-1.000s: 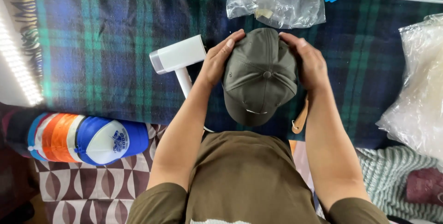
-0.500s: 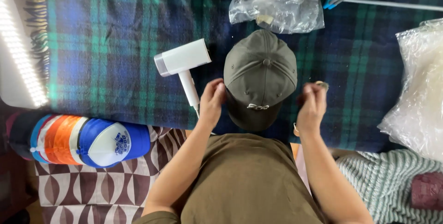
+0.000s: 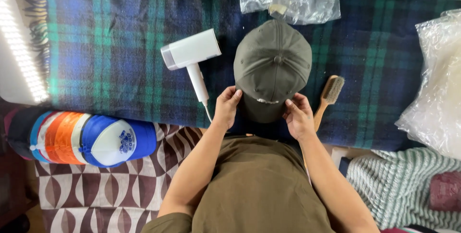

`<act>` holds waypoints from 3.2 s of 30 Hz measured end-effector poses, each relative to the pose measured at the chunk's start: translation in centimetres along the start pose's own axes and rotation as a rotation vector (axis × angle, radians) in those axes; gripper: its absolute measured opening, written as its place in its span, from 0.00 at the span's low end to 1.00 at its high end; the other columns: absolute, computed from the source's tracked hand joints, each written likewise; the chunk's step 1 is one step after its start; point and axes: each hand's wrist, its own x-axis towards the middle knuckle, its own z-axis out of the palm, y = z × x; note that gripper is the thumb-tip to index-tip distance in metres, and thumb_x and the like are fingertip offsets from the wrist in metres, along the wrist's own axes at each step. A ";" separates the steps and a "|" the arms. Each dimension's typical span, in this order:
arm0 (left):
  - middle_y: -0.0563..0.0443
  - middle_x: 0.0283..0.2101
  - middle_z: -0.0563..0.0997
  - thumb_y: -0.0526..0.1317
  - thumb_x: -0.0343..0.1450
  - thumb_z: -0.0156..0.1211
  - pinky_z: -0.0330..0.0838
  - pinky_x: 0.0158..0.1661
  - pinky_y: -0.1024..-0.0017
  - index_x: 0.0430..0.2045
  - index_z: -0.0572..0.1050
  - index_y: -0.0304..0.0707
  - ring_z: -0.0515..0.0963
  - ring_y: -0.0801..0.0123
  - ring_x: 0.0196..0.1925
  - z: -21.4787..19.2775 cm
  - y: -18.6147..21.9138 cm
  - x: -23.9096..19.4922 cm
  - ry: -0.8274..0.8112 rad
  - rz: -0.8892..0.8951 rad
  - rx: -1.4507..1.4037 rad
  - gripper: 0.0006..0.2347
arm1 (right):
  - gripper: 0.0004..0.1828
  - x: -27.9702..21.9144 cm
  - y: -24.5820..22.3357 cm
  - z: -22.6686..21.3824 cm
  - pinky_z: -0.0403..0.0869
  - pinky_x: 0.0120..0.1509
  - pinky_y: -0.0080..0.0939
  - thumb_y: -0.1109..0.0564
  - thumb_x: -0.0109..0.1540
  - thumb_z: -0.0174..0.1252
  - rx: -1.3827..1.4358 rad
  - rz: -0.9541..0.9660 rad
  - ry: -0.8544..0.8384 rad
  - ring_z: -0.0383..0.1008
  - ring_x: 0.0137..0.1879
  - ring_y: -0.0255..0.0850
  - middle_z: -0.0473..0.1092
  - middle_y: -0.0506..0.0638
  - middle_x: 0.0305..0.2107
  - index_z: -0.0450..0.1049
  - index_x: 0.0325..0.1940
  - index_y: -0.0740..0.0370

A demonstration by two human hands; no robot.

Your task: The person cleans a dark-colored baseball cap by brushing the interior and exterior with a wooden brush. They then use a white handheld steamer to steam the cap while continuing to brush it, focusing on the front and top panels.

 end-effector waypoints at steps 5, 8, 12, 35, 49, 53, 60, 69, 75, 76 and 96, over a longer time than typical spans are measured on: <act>0.49 0.42 0.83 0.42 0.75 0.64 0.77 0.50 0.66 0.54 0.77 0.41 0.80 0.68 0.44 0.2 3.0 -2.5 0.042 0.028 0.309 0.14 | 0.16 -2.5 -2.4 1.2 0.81 0.44 0.50 0.60 0.67 0.62 -0.369 -0.076 0.043 0.78 0.42 0.46 0.72 0.56 0.43 0.71 0.58 0.60; 0.47 0.54 0.80 0.41 0.77 0.60 0.72 0.57 0.64 0.64 0.70 0.42 0.78 0.66 0.56 1.0 8.1 -1.1 0.060 0.360 0.493 0.19 | 0.22 -3.4 -8.3 4.4 0.78 0.50 0.52 0.55 0.70 0.61 -0.779 -0.458 0.029 0.74 0.51 0.50 0.68 0.63 0.49 0.69 0.65 0.66; 0.50 0.71 0.68 0.48 0.82 0.50 0.50 0.75 0.54 0.69 0.66 0.45 0.57 0.53 0.78 6.1 16.5 0.9 -0.189 0.785 0.650 0.20 | 0.31 -2.7 -15.2 8.7 0.65 0.72 0.52 0.49 0.73 0.53 -1.023 -0.877 -0.290 0.57 0.75 0.51 0.56 0.59 0.69 0.59 0.77 0.66; 0.46 0.66 0.74 0.63 0.65 0.50 0.72 0.60 0.60 0.59 0.74 0.55 0.75 0.54 0.65 13.2 22.2 10.8 -0.661 -0.151 0.743 0.29 | 0.37 5.2 -18.9 16.6 0.69 0.69 0.47 0.32 0.64 0.49 -0.893 -0.182 -0.406 0.66 0.69 0.47 0.64 0.54 0.66 0.66 0.71 0.54; 0.43 0.62 0.76 0.46 0.74 0.60 0.58 0.72 0.56 0.51 0.82 0.43 0.71 0.55 0.69 10.5 19.6 11.3 -0.569 0.065 0.341 0.15 | 0.27 3.9 -19.1 18.5 0.58 0.79 0.55 0.44 0.71 0.43 -0.881 -0.305 -0.504 0.62 0.73 0.51 0.66 0.59 0.65 0.69 0.70 0.56; 0.46 0.56 0.82 0.49 0.71 0.60 0.63 0.69 0.60 0.46 0.84 0.42 0.77 0.56 0.64 10.7 18.6 10.1 -0.449 -0.062 0.387 0.16 | 0.26 2.7 -19.2 18.8 0.57 0.81 0.52 0.46 0.71 0.42 -0.844 -0.199 -0.479 0.63 0.73 0.49 0.67 0.57 0.64 0.70 0.69 0.58; 0.45 0.65 0.74 0.52 0.78 0.55 0.57 0.73 0.59 0.60 0.76 0.41 0.67 0.56 0.72 9.4 18.2 10.5 -0.372 0.260 0.400 0.20 | 0.27 4.4 -19.6 17.2 0.52 0.83 0.49 0.46 0.73 0.36 -0.852 -0.335 -0.379 0.58 0.76 0.46 0.65 0.53 0.66 0.69 0.70 0.56; 0.45 0.64 0.76 0.57 0.75 0.58 0.64 0.69 0.56 0.62 0.74 0.62 0.72 0.55 0.68 9.6 16.5 5.1 -0.270 0.169 0.516 0.20 | 0.30 1.8 -14.3 14.7 0.59 0.79 0.53 0.41 0.74 0.39 -0.541 -0.393 -0.335 0.63 0.72 0.49 0.64 0.61 0.67 0.64 0.73 0.62; 0.50 0.65 0.76 0.60 0.74 0.56 0.63 0.69 0.61 0.61 0.73 0.72 0.72 0.59 0.69 9.1 16.7 5.6 -0.316 0.154 0.627 0.19 | 0.33 0.7 -15.3 16.1 0.51 0.83 0.56 0.37 0.74 0.36 -0.685 -0.413 -0.332 0.57 0.77 0.55 0.62 0.63 0.68 0.63 0.73 0.62; 0.50 0.65 0.76 0.60 0.74 0.56 0.63 0.69 0.61 0.61 0.73 0.72 0.72 0.59 0.69 8.9 17.1 5.9 -0.317 0.154 0.626 0.19 | 0.33 2.0 -15.4 14.7 0.51 0.83 0.56 0.37 0.74 0.36 -0.686 -0.413 -0.332 0.57 0.77 0.55 0.62 0.63 0.68 0.63 0.73 0.62; 0.49 0.44 0.78 0.40 0.76 0.61 0.77 0.34 0.69 0.56 0.73 0.43 0.76 0.65 0.43 0.3 -0.9 -3.1 0.063 -0.199 0.119 0.14 | 0.19 -4.7 -10.8 1.2 0.78 0.34 0.54 0.57 0.61 0.62 -1.050 -0.116 0.596 0.80 0.35 0.53 0.75 0.57 0.35 0.62 0.52 0.53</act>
